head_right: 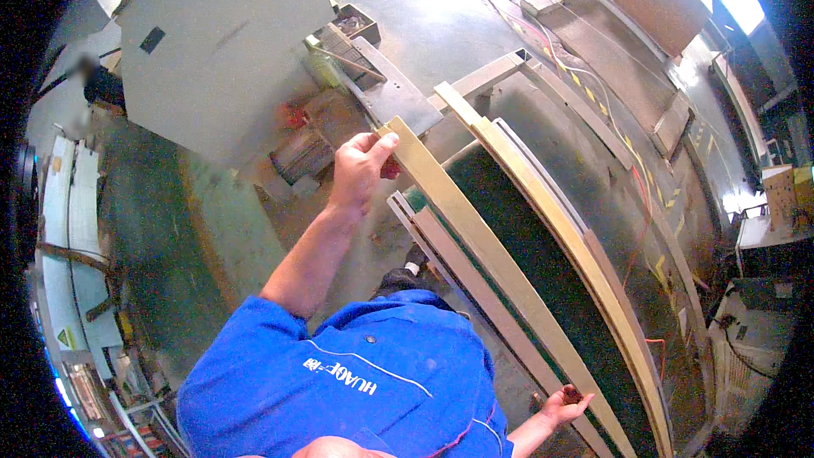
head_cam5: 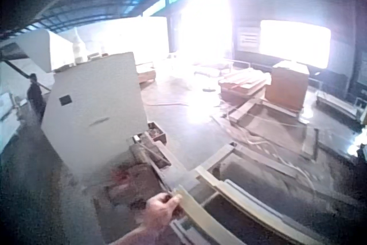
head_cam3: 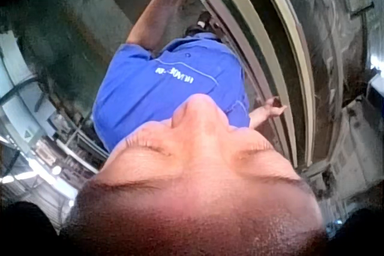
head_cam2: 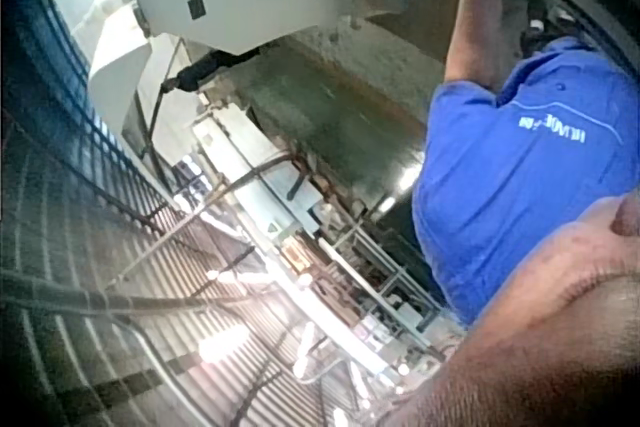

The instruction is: The person assembles wooden frames by aligning long planks on a jig, securing them with a pneumatic nail gun, and smoothing edges with a wrench. The person moves between workstations to retrieve materials and tools, then returns to continue assembly.

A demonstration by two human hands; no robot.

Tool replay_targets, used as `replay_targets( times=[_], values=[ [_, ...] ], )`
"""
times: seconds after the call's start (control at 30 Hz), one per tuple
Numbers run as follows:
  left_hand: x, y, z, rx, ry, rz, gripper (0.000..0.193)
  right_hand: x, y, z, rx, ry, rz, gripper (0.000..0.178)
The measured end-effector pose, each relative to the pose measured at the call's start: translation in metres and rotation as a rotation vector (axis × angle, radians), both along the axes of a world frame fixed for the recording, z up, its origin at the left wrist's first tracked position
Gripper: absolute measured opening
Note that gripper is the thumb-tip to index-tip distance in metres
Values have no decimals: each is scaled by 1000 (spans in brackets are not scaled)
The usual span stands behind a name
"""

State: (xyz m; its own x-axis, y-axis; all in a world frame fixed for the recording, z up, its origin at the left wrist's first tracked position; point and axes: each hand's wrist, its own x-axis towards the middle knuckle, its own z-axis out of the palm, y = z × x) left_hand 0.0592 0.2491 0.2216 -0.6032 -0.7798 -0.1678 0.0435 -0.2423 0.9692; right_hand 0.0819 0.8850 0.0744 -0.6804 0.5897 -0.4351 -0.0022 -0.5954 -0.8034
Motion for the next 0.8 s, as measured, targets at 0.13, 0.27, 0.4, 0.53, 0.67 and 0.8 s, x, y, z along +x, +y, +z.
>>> replay_targets(
  times=[0.13, 0.27, 0.4, 0.53, 0.67, 0.8],
  values=[
    [3, -3, -14, 46, 8, 42, 22, 3, 2, -12, 61, -31, 20, 40],
    [5, 2, -33, 29, 13, 73, 24, 6, 18, -31, 73, -65, 19, 39],
    [11, 2, -59, 39, -26, 102, 24, 18, 32, -44, 101, -90, 65, 37],
    [28, -18, -91, 158, -171, 6, 22, 22, 26, -45, 127, -157, 94, 45],
    [31, -28, -117, 134, -209, 51, 26, 42, 35, -59, 123, -139, 84, 38],
    [38, -33, -138, 35, -272, -16, 27, 50, 6, -35, 99, -119, 105, 39]
  ],
)
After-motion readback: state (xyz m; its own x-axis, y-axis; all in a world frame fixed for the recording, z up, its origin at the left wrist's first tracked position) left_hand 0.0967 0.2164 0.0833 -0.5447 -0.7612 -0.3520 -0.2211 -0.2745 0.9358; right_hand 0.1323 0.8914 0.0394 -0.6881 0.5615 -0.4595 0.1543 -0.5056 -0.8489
